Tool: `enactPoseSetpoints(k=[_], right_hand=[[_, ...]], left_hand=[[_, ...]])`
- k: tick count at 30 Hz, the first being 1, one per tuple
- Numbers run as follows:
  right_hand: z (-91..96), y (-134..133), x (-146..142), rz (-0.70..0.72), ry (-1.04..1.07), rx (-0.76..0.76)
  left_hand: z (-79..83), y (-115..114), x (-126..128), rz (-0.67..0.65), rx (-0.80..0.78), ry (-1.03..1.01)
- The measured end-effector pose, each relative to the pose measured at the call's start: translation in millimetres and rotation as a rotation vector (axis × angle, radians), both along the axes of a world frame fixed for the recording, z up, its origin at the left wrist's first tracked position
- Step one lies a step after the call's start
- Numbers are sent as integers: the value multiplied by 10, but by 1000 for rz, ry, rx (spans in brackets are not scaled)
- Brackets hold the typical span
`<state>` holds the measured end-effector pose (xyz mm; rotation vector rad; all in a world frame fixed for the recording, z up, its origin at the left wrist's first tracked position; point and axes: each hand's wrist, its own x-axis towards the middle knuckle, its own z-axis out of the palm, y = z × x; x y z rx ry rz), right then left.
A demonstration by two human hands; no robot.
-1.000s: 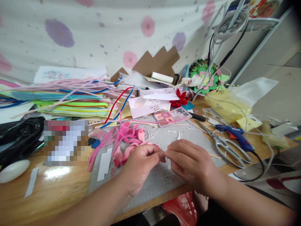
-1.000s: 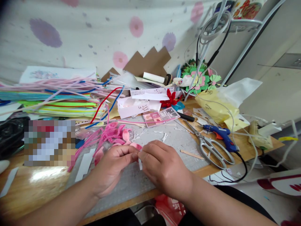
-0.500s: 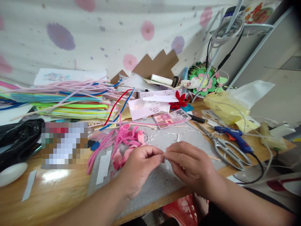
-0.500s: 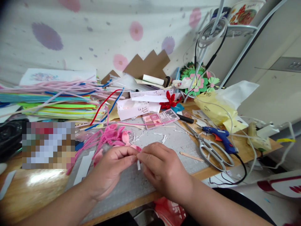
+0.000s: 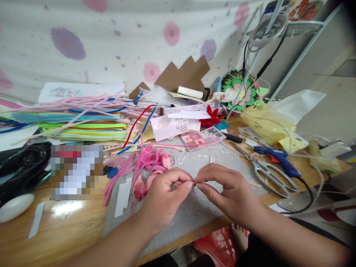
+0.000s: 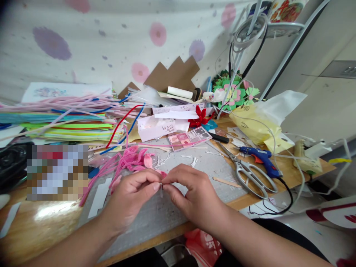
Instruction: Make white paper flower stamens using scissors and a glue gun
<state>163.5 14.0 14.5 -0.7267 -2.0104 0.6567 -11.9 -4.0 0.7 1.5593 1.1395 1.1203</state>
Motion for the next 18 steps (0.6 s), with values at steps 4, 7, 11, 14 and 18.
enactPoseSetpoints(k=[4,7,11,14,18], right_hand=[[-7,-13,-11,-7,15,-64],[-16,-16,-22,-30,27,-148],[-31,-3,-21,-55,31,-307],[-23,12,2,-57,5,-430],[-3,7,44,36,70,-571]], left_hand=[[6,-4,14,16,9,1],[12,-2,25,31,19,-18],[-2,12,17,31,2,-25],[-22,21,1,32,-30,-31],[-37,33,-6,79,-129,-62]])
